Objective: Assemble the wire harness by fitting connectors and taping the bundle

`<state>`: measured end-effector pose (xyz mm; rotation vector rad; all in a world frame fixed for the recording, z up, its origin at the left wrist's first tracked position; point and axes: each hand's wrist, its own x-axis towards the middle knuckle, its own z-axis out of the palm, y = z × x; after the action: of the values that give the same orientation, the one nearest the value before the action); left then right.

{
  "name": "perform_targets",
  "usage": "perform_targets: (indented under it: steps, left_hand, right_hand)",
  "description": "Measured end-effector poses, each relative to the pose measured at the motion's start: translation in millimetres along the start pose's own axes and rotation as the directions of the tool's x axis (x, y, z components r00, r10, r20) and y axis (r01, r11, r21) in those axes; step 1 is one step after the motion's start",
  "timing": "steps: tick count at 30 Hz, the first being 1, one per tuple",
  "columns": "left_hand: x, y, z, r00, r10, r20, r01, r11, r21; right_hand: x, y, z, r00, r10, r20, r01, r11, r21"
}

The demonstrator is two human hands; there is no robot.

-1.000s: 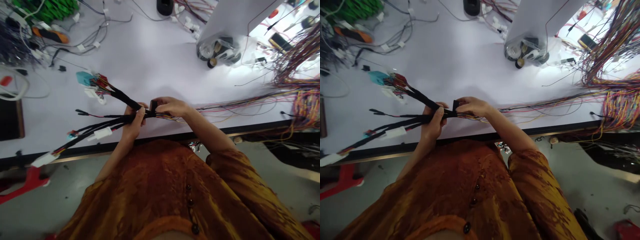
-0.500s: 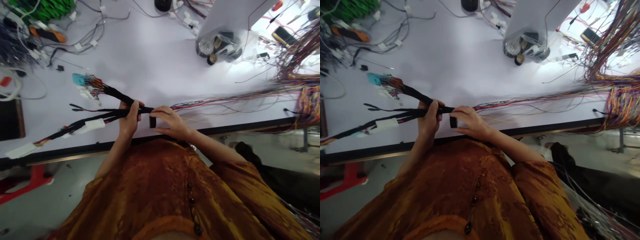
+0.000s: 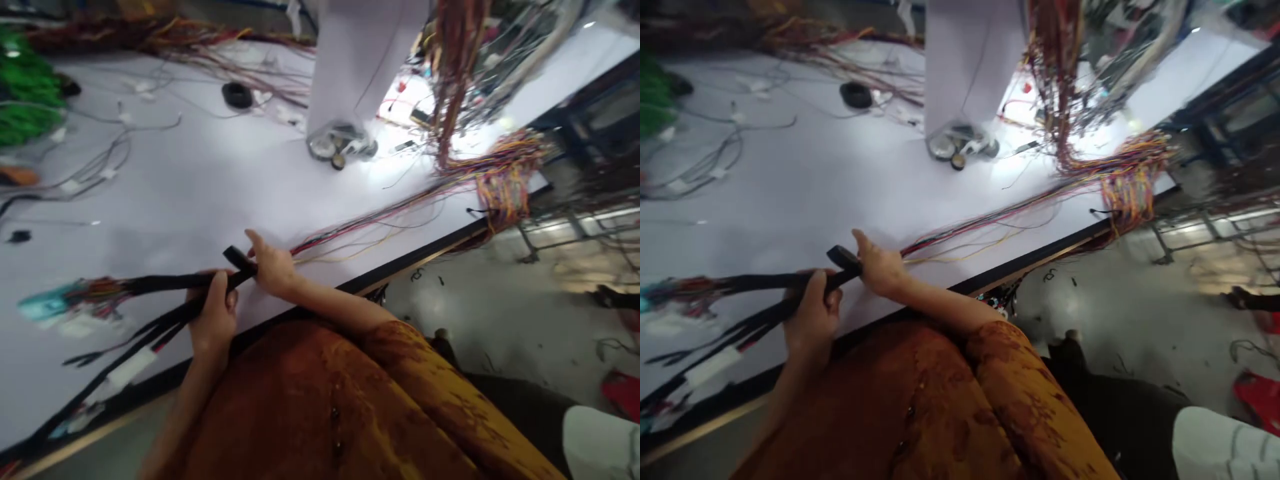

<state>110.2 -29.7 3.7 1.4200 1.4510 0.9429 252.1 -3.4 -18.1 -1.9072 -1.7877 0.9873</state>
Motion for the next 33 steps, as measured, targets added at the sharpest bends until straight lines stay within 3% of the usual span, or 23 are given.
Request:
perform_targets:
  steps: [3, 6, 8, 11, 15, 20, 24, 28, 33]
  left_hand:
    - [4.6, -9.3, 15.8, 0.996, -0.093, -0.004, 0.092, 0.989, -0.119]
    - [13.1, -16.3, 28.9, 0.983, -0.183, -0.008, 0.180, 0.972, -0.149]
    - [20.5, -19.5, 30.9, 0.981, -0.190, 0.024, 0.192, 0.975, -0.110]
    - [31.5, -24.3, 26.2, 0.981, -0.149, 0.122, 0.153, 0.988, -0.029]
    - [37.8, -29.9, 19.4, 0.970, -0.067, 0.233, 0.066, 0.998, 0.010]
    - [36.0, -28.4, 17.2, 0.961, -0.091, 0.262, 0.087, 0.996, 0.027]
    - [37.6, -21.2, 18.2, 0.947, -0.195, 0.254, 0.189, 0.981, 0.048]
    - [41.9, -16.5, 23.8, 0.948, -0.264, 0.177, 0.258, 0.965, 0.056]
    - [43.2, -25.3, 26.3, 0.946, -0.266, 0.185, 0.267, 0.964, 0.023]
  right_hand:
    - [-1.0, 7.4, -4.8, 0.998, -0.028, 0.050, 0.023, 0.996, 0.084]
    - [-1.3, 20.1, -24.4, 0.976, -0.159, 0.149, 0.121, 0.963, 0.241]
    - [6.7, 26.5, -45.3, 0.931, -0.290, 0.223, 0.211, 0.924, 0.320]
    - [31.8, 26.4, -75.8, 0.813, -0.431, 0.393, 0.321, 0.893, 0.316]
    - [67.7, 13.7, -90.3, 0.653, -0.384, 0.653, 0.308, 0.922, 0.234]
    - [82.1, 1.0, -87.5, 0.582, -0.304, 0.754, 0.412, 0.910, 0.049]
    - [71.1, -13.2, -102.0, 0.573, -0.206, 0.793, 0.466, 0.878, -0.110]
    - [52.7, -30.8, -117.9, 0.525, -0.150, 0.838, 0.543, 0.817, -0.193]
    - [50.5, -18.6, -100.5, 0.677, -0.116, 0.727, 0.542, 0.747, -0.385]
